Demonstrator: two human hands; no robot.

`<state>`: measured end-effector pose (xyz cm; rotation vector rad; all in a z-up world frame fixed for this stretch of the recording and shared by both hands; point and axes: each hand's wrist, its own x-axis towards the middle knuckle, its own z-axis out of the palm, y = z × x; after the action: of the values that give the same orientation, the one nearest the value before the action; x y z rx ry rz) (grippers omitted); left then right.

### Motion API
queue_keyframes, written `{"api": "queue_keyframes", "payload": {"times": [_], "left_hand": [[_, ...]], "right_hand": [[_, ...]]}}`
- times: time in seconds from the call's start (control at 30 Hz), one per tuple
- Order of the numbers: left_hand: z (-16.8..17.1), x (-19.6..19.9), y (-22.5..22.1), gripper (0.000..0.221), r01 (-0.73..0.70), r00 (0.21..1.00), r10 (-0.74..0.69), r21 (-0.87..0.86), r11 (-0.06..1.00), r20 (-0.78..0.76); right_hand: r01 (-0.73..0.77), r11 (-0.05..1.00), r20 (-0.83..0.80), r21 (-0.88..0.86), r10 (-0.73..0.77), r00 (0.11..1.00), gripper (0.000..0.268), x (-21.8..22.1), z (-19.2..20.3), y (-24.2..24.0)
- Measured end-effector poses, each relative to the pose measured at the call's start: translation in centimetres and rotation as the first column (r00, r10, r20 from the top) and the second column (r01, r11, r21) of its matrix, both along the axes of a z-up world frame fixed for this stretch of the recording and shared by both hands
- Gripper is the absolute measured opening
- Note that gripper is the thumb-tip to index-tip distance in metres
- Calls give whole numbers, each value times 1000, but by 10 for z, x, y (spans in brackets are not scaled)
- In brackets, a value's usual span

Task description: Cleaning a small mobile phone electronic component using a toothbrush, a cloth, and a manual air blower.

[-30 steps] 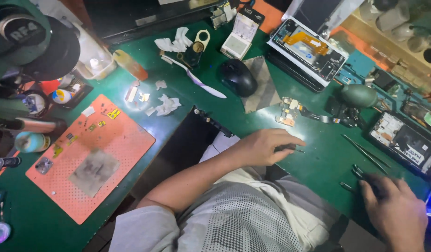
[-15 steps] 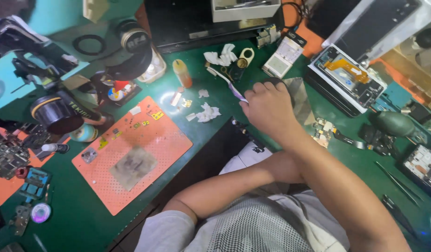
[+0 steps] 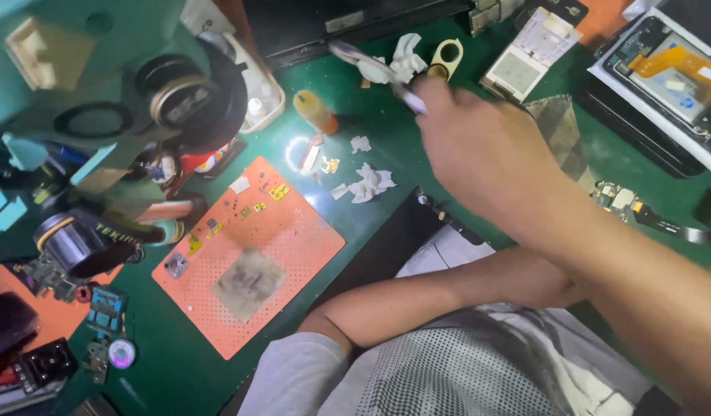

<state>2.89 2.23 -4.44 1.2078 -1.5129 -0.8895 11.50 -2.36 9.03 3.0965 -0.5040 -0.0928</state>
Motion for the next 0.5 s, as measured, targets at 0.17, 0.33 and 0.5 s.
{"api": "queue_keyframes", "payload": {"times": [0.17, 0.33, 0.5], "left_hand": [[8, 4, -3, 15, 86, 996, -86, -34, 996, -19], [11, 11, 2, 13, 78, 997, -78, -19, 997, -21], [15, 19, 4, 11, 60, 998, -60, -25, 998, -11]], "right_hand": [[-446, 869, 448, 215, 318, 835, 48, 77, -5, -8], [-367, 886, 84, 285, 358, 930, 55, 120, -7, 4], [-406, 895, 176, 185, 376, 910, 54, 128, -17, 7]]}}
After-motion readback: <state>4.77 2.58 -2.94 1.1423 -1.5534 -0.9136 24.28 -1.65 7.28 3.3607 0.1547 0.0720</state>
